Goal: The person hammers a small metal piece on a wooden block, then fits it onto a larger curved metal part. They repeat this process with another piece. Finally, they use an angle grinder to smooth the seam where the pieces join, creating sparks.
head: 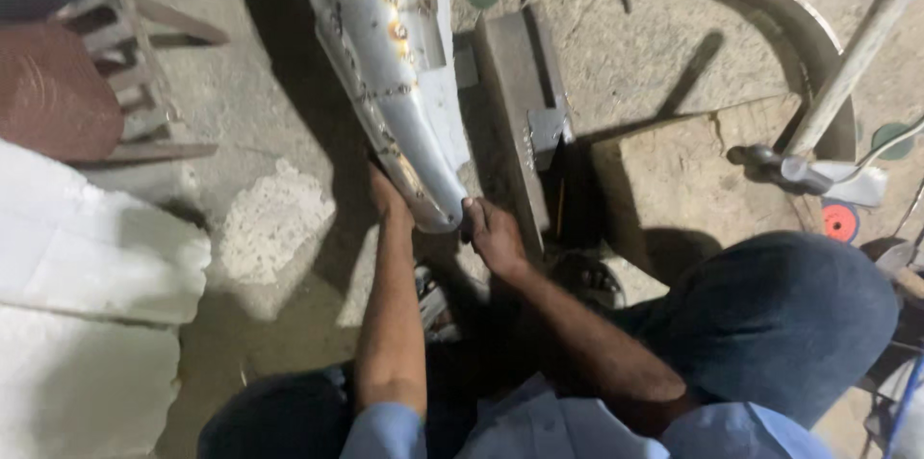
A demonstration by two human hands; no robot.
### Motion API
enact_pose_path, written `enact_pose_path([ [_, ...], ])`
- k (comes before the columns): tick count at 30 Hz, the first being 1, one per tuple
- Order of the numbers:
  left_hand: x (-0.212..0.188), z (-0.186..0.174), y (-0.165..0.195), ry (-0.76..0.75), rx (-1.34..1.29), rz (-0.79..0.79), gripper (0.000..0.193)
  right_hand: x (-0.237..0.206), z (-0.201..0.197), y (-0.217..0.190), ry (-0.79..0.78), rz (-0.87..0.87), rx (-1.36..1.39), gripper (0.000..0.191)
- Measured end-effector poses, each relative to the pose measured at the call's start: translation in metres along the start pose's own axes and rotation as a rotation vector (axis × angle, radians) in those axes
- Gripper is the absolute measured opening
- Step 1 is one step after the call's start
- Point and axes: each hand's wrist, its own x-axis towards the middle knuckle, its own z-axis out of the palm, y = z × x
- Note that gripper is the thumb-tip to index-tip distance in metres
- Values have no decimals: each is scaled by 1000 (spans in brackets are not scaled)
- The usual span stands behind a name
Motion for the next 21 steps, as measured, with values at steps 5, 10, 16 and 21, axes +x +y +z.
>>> enact_pose_path([
  [5,-15,-7,11,-91,3,54,90,-13,1,-9,-76,35,44,47],
  [10,-54,-26,10,-106,142,25,114,-25,-7,-17,-122,65,93,46],
  [16,-94,-54,-18,-252,443,-42,131,-31,-12,-7,-174,35,194,50],
  [21,-106,-57,-30,-277,441,-123,129,-36,-16,0,-163,-4,228,54],
])
